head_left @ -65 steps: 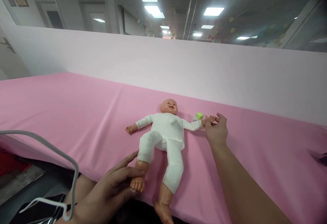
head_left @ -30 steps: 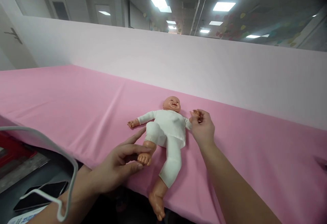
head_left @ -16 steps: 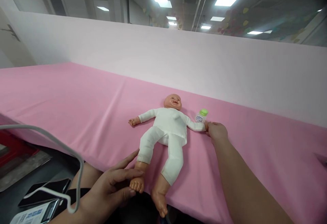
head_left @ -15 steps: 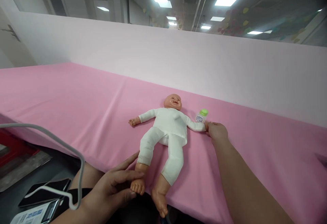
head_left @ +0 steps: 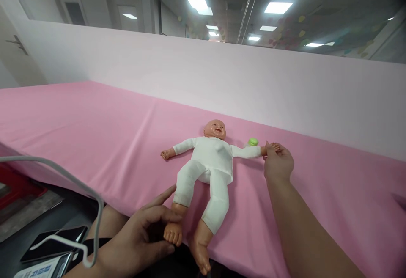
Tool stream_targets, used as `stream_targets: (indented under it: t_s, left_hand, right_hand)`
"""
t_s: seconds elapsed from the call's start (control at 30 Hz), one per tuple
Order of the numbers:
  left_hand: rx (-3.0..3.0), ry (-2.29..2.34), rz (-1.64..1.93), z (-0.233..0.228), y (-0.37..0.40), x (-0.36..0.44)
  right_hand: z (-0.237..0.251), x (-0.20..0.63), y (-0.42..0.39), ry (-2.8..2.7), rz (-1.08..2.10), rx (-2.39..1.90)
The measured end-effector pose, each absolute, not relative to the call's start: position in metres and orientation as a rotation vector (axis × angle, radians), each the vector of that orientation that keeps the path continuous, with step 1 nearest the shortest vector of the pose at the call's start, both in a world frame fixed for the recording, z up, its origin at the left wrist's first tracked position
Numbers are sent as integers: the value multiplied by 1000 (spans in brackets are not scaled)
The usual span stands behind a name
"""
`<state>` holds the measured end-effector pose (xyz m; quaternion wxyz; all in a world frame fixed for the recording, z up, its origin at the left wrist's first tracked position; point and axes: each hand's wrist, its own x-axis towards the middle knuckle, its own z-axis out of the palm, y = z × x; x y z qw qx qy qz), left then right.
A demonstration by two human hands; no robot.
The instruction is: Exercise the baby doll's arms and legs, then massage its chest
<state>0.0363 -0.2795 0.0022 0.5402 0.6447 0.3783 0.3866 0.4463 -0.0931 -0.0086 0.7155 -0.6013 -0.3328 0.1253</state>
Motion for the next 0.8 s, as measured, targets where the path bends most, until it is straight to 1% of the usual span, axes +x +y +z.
stream_targets:
  t_s: [0.13, 0.27, 0.33, 0.47, 0.53, 0.67, 0.8]
  left_hand:
    - [1600, 960, 882, 34, -271, 44]
    - [1704, 999, 872, 55, -258, 57]
    - [1733, 946, 936, 56, -249, 65]
    - [1800, 817, 978, 53, -228, 79]
    - [1807, 828, 961, 53, -219, 84]
    - [1798, 894, 933, 54, -209, 92]
    - [1775, 868, 916, 54, -210, 97]
  right_hand:
    - [18, 407, -109, -811, 315, -1225]
    - [23, 368, -123, -1064, 335, -1250]
    - [18, 354, -125, -1229, 273, -1263]
    - [5, 333, -124, -1629, -50, -1185]
    - [2, 326, -123, -1789, -151, -1127]
    - [2, 320, -122, -1963, -145, -1125]
    - [3, 320, -123, -1992, -101, -1123]
